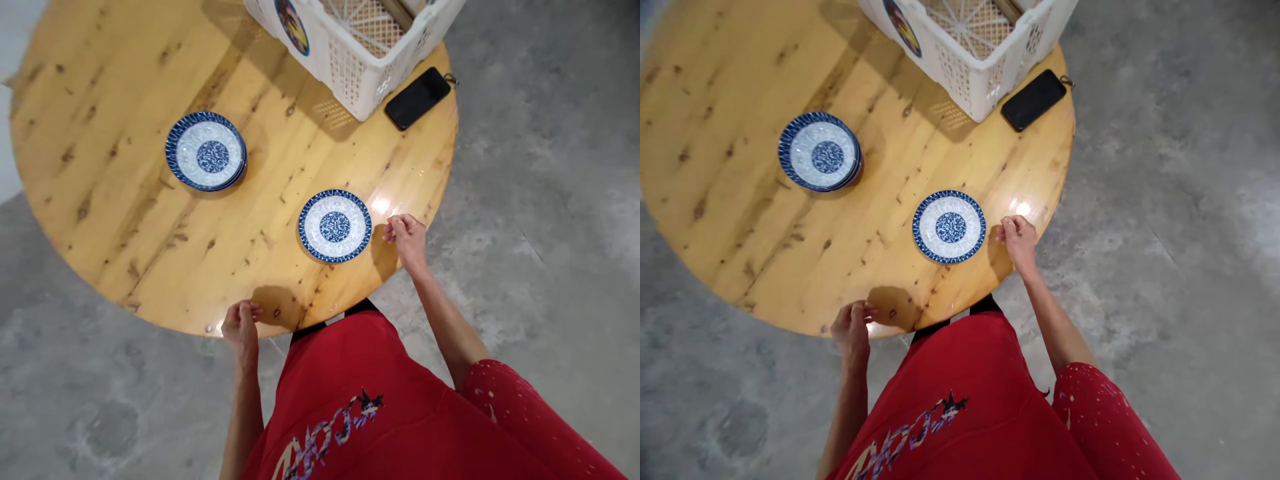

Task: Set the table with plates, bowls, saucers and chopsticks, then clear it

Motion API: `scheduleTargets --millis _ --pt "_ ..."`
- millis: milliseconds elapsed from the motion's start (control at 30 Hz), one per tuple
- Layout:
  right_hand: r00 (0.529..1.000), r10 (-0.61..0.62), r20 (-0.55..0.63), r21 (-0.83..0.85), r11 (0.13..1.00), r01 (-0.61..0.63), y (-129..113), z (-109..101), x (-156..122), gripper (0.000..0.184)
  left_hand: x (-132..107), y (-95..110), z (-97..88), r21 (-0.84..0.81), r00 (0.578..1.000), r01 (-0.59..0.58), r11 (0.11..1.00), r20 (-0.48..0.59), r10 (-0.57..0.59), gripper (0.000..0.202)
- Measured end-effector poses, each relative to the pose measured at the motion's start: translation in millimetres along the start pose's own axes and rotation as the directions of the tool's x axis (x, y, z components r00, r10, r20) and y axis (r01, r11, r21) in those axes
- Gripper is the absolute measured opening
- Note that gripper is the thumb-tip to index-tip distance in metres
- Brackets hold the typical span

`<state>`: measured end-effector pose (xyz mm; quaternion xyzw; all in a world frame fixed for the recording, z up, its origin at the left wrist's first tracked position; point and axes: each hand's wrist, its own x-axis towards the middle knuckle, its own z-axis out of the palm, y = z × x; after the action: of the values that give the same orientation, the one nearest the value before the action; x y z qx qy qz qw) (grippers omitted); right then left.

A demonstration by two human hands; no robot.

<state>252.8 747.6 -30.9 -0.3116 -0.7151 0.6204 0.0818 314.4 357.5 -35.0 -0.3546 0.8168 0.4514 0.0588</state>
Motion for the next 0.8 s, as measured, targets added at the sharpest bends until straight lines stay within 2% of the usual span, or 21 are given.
scheduleTargets --millis 100,200,267,367,467,533,600,700,800 --pt "0.997 -0.067 0.039 0.005 0.998 0.067 -19 17 -21 0.029 -10 -24 -15.0 -0.034 0.998 0.055 0.998 -0.003 -0.055 0.025" --pt "0.993 -0.086 0.082 0.006 0.996 0.086 -32 32 -65 0.029 -3 -38 -25.1 -0.062 0.998 0.06 0.996 0.037 -0.058 0.024" --pt "0.989 -0.08 0.124 -0.001 0.997 0.081 -29 45 -103 0.029 9 -44 -32.9 -0.084 0.998 0.014 0.996 0.064 -0.009 0.023" --pt "0.984 -0.039 0.175 -0.039 0.998 0.047 -8 75 -161 0.029 33 -54 -54.4 -0.129 0.986 -0.101 0.986 0.117 0.116 0.022" --pt "0.986 0.012 0.168 -0.03 1.0 -0.007 21 122 -222 0.029 58 -76 -94.2 -0.157 0.963 -0.167 0.973 0.186 0.195 0.022" --pt "0.987 0.046 0.152 0.0 0.999 -0.046 34 160 -262 0.028 75 -100 -129.8 -0.147 0.953 -0.176 0.973 0.22 0.206 0.021" --pt "0.98 0.086 0.178 0.014 0.996 -0.09 40 199 -298 0.026 91 -128 -167.5 -0.135 0.958 -0.17 0.976 0.21 0.196 0.02" --pt "0.943 0.084 0.322 -0.024 0.996 -0.08 38 248 -341 0.022 111 -160 -214.8 -0.145 0.972 -0.158 0.977 0.149 0.179 0.021" --pt "0.894 0.011 0.448 -0.098 0.994 0.037 30 275 -364 0.017 125 -167 -237.7 -0.185 0.977 -0.165 0.969 0.104 0.187 0.026"
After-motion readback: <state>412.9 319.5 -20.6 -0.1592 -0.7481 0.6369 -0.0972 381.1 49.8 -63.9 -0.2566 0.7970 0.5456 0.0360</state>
